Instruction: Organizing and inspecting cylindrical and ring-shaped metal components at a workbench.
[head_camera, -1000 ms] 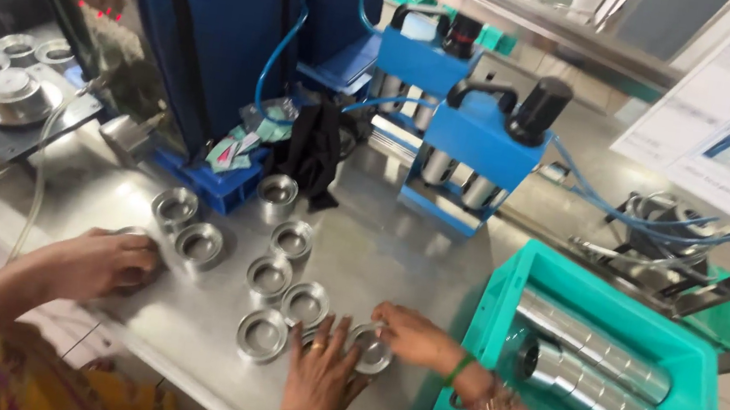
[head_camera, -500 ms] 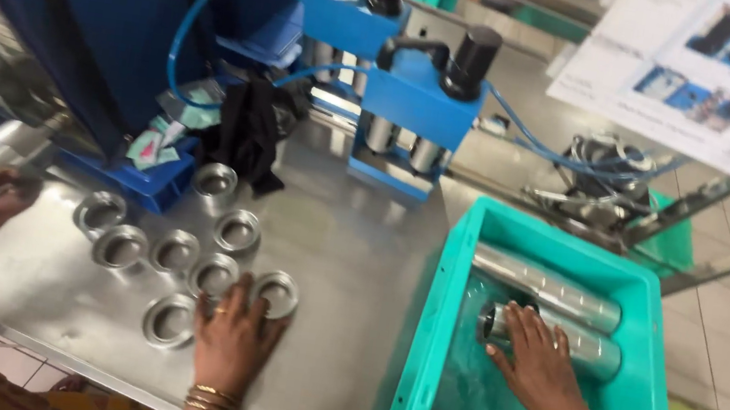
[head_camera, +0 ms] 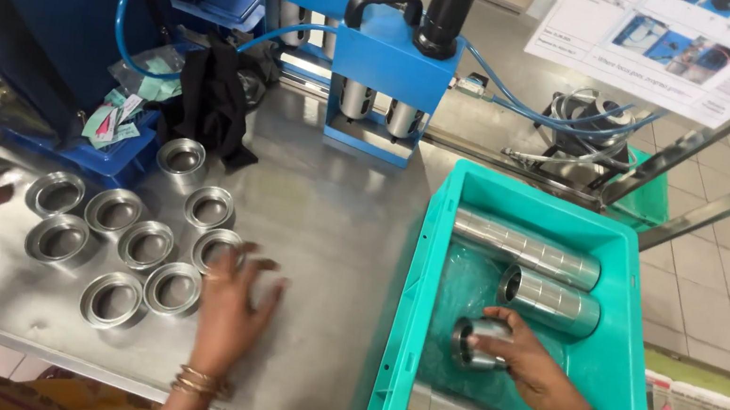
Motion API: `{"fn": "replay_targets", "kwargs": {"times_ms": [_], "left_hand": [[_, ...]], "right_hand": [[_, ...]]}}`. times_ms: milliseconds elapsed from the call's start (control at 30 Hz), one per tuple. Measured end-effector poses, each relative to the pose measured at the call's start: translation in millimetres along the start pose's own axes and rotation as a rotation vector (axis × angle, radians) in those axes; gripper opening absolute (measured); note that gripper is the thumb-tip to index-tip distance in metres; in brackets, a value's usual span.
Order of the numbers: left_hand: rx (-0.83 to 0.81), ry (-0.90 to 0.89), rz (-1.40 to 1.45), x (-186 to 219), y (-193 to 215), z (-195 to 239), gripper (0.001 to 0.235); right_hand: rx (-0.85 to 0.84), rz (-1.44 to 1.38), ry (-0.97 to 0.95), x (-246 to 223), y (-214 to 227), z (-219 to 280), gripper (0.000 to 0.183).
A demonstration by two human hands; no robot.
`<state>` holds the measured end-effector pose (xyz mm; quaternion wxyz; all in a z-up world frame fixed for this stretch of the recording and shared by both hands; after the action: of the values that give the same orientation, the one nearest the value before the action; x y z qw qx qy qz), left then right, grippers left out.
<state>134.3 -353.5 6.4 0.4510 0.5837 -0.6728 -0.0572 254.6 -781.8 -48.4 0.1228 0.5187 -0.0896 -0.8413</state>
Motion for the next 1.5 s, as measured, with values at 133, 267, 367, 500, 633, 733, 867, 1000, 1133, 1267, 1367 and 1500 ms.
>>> {"fn": "replay_targets", "kwargs": {"times_ms": [133,267,367,500,633,733,867,1000,1133,1267,1367,1500], "left_hand": [[-0.292,0.005,0.667,100.1,16.3,7.9,0.039],[-0.300,-0.201,0.767,166.7,21.3,8.4,0.051],[-0.023,-0.726,0.522,181.5,41.3,12.9,0.041],[-0.067,-0.437,0.468,126.0,52.6,10.6,0.027],[-0.145,-0.073,0.156,33.7,31.0,34.3,0.031],[-0.154,-0.121,-0.017,-8.0,19.0,65.3,0.031],[-0.296,-0.034,-0.168,-20.2,5.3,82.7,0.036],[-0.107,-0.153,-0.084,11.7,11.2,72.8,0.065],[-0.017,-0.173,-0.161,15.3,-12.0,74.6,0.053],[-0.223,-0.024,-0.222,16.9,-20.3,51.6,0.058],[-0.302,0.083,-0.324,-0.4,-23.8,41.2,0.067],[-0.084,0.093,-0.387,-20.9,-18.9,32.5,0.065]], "right_hand": [[-0.063,-0.461,-0.082,-41.5,15.6,30.2,0.067],[-0.335,-0.678,-0.013,-78.5,-22.4,67.8,0.066],[-0.588,-0.783,0.003,-111.1,-74.8,93.0,0.061],[-0.513,-0.398,0.101,-122.9,-127.7,67.3,0.051],[-0.505,0.344,0.630,-110.6,-182.0,13.8,0.035],[-0.572,0.722,0.938,-68.4,-232.7,-37.2,0.037],[-0.813,0.651,0.441,-76.3,-273.4,-10.0,0.044],[-0.786,0.707,0.563,-62.9,-284.2,-29.1,0.049],[-0.649,0.828,0.853,-58.9,-266.7,-50.8,0.053],[-0.556,0.696,1.090,-126.3,-194.5,3.1,0.042],[-0.349,0.446,1.020,-153.7,-104.6,-16.1,0.018],[0.377,1.011,0.858,-98.3,16.7,-75.4,0.040]]}}
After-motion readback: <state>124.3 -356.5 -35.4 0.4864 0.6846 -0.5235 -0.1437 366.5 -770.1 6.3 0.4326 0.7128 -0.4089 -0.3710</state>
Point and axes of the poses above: each hand's wrist, its own z-axis away from the middle knuckle, its own y-axis out of the back of the hand, x = y × z, the point moved 5 cm from there along -z, towards the middle knuckle, and after that the axes turned 14 degrees about x, right-handed, at the moved point
